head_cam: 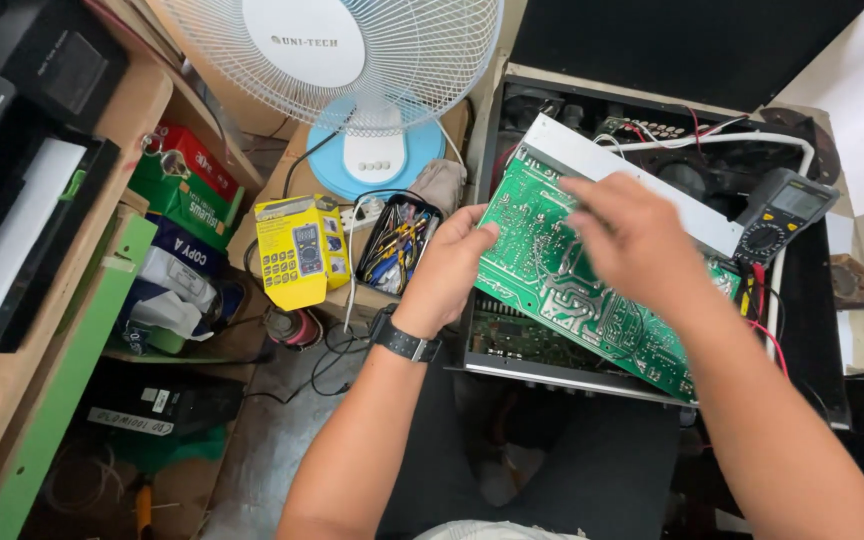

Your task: Testing voltage levels and inspecting components on a circuit board within an amplifier chassis using a multimeter and other repair tools.

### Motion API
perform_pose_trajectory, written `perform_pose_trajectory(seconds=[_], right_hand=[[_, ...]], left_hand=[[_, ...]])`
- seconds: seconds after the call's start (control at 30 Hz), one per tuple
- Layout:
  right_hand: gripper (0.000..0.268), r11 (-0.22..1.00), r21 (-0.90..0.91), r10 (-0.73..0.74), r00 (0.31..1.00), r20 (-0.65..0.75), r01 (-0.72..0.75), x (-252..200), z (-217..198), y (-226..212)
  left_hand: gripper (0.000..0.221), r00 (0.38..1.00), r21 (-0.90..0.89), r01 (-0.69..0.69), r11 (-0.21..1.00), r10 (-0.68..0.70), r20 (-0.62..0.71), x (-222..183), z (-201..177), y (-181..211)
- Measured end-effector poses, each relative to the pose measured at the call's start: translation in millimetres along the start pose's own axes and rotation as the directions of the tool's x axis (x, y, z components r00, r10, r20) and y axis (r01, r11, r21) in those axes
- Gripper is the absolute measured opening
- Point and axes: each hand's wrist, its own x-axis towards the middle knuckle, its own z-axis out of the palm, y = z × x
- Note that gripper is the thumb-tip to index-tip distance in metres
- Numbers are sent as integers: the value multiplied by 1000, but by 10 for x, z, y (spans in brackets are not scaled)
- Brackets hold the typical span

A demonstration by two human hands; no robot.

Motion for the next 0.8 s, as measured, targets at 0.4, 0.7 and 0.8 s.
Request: perform_pose_trajectory(seconds=[0.4,0.7,0.8], right_hand=[[18,973,-229,-27,997,-77,9,-42,444,-133],[16,958,-275,-99,993,-67,77,-39,470,-147],[15,948,-303,-117,991,-64,93,-42,487,-114]], left_hand=[[42,1000,43,4,999,-5,15,-48,24,84],[43,1000,30,5,1000,-5,14,-79,90,129],[43,1000,28,-1,1000,1,9,-88,106,140]])
